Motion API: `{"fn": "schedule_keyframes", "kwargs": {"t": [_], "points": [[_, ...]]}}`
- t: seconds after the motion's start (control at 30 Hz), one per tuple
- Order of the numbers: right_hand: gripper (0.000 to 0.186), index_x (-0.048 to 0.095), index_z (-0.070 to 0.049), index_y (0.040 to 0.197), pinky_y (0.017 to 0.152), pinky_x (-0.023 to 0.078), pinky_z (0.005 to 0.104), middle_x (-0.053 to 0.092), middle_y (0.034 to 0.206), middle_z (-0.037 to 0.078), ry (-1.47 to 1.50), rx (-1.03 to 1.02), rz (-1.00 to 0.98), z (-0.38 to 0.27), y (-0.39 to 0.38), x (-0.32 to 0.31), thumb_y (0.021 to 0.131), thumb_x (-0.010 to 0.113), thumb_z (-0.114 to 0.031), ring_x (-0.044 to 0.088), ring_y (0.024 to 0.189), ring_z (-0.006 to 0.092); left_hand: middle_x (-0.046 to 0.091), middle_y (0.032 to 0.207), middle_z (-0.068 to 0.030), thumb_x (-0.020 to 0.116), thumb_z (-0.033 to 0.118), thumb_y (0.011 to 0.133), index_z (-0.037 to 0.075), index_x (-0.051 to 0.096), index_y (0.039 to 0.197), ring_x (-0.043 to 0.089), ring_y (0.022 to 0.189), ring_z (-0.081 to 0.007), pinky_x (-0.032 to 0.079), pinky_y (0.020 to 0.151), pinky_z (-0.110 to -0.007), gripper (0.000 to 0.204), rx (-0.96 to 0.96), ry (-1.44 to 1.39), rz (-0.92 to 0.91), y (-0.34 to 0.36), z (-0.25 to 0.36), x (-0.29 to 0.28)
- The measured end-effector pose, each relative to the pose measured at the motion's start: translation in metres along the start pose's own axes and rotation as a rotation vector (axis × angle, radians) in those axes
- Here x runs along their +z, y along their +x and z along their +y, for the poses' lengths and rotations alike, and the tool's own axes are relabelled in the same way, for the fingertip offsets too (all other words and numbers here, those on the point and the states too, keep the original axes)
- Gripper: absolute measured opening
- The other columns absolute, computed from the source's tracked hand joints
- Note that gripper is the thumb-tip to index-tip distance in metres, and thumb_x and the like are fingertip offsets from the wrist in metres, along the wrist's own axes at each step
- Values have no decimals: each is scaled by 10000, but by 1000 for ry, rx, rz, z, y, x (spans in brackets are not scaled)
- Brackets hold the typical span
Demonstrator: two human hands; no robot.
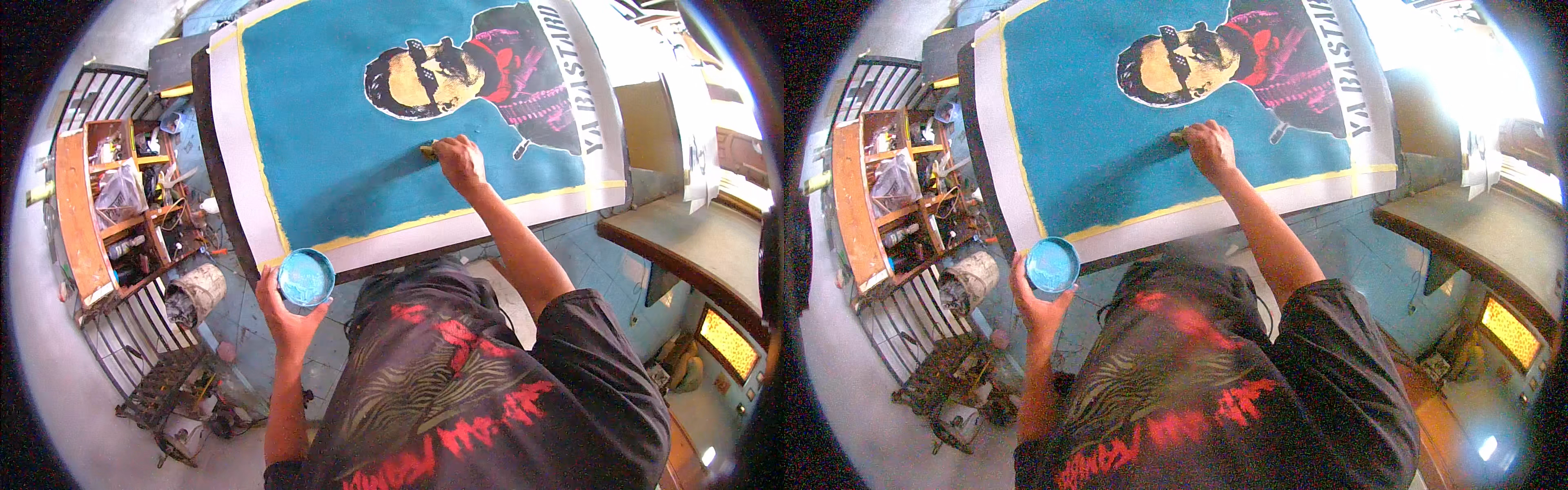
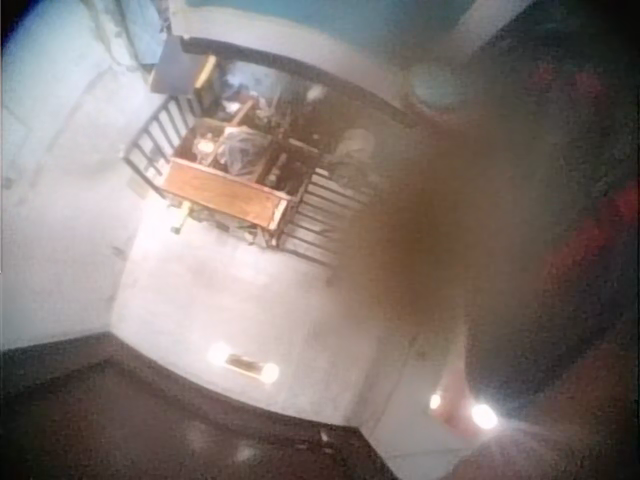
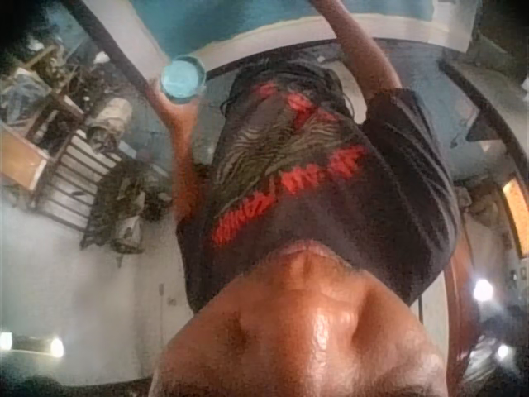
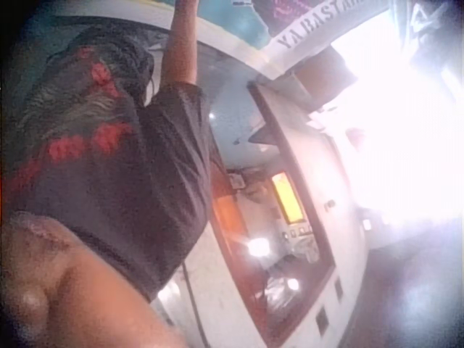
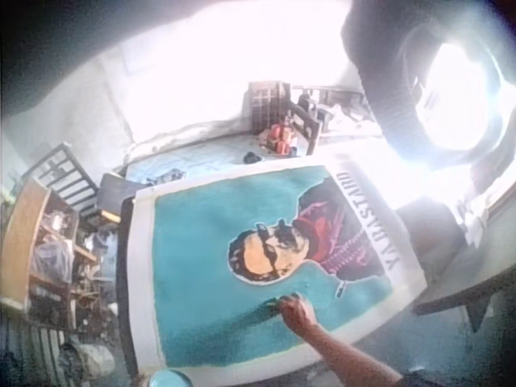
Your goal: The person paints a large poster with blue paint using a sponge. They dip the sponge into a small container, apply paint to the poster surface, and periodically refill the container from a larger paint can.
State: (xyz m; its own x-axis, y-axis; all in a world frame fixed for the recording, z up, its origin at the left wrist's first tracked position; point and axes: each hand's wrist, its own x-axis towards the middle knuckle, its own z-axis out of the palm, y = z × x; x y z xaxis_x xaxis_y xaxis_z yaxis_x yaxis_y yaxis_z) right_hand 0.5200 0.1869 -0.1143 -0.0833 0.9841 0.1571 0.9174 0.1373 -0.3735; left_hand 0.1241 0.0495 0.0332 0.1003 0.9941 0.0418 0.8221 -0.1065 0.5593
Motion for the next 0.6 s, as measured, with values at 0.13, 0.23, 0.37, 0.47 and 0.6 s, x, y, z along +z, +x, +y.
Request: {"fn": "schedule_keyframes", "kwargs": {"t": [0.13,0.23,0.37,0.47,0.6], "points": [[111,712,-122,883,793,514,399,704,872,52,34,-18,-15,-6,18,-4,822,620,-134,633,864,287,394,1451,-213,918,336,579,20,389,1399,396,1329,-388,342,1094,-504,1025,-47,-79,66,5,-12,-11],[127,727,-129,907,784,520,412,715,905,59,-28,-73,-161,4,31,6,826,631,-146,639,884,283,387,1462,-197,920,330,580,22,389,1401,395,1336,-380,347,1095,-493,1025,-52,-64,56,3,-17,-11],[153,689,-171,840,760,528,454,659,842,115,105,-61,-187,5,53,-10,882,573,-262,645,882,324,379,1470,-196,921,316,577,30,393,1403,392,1341,-380,345,1097,-497,1021,-105,-114,55,-11,-20,-8],[164,700,-169,859,767,527,453,666,855,126,129,-175,-269,26,44,13,886,579,-275,648,882,325,376,1471,-201,925,310,577,34,390,1409,396,1341,-380,348,1097,-498,1027,-102,-52,5,-16,-19,-8],[175,737,-212,984,794,526,439,683,920,124,149,1,-167,26,52,-38,866,628,-281,644,918,330,377,1469,-203,925,334,588,35,381,1418,396,1340,-381,350,1096,-496,1037,-134,-99,31,-25,-24,-9]]}}
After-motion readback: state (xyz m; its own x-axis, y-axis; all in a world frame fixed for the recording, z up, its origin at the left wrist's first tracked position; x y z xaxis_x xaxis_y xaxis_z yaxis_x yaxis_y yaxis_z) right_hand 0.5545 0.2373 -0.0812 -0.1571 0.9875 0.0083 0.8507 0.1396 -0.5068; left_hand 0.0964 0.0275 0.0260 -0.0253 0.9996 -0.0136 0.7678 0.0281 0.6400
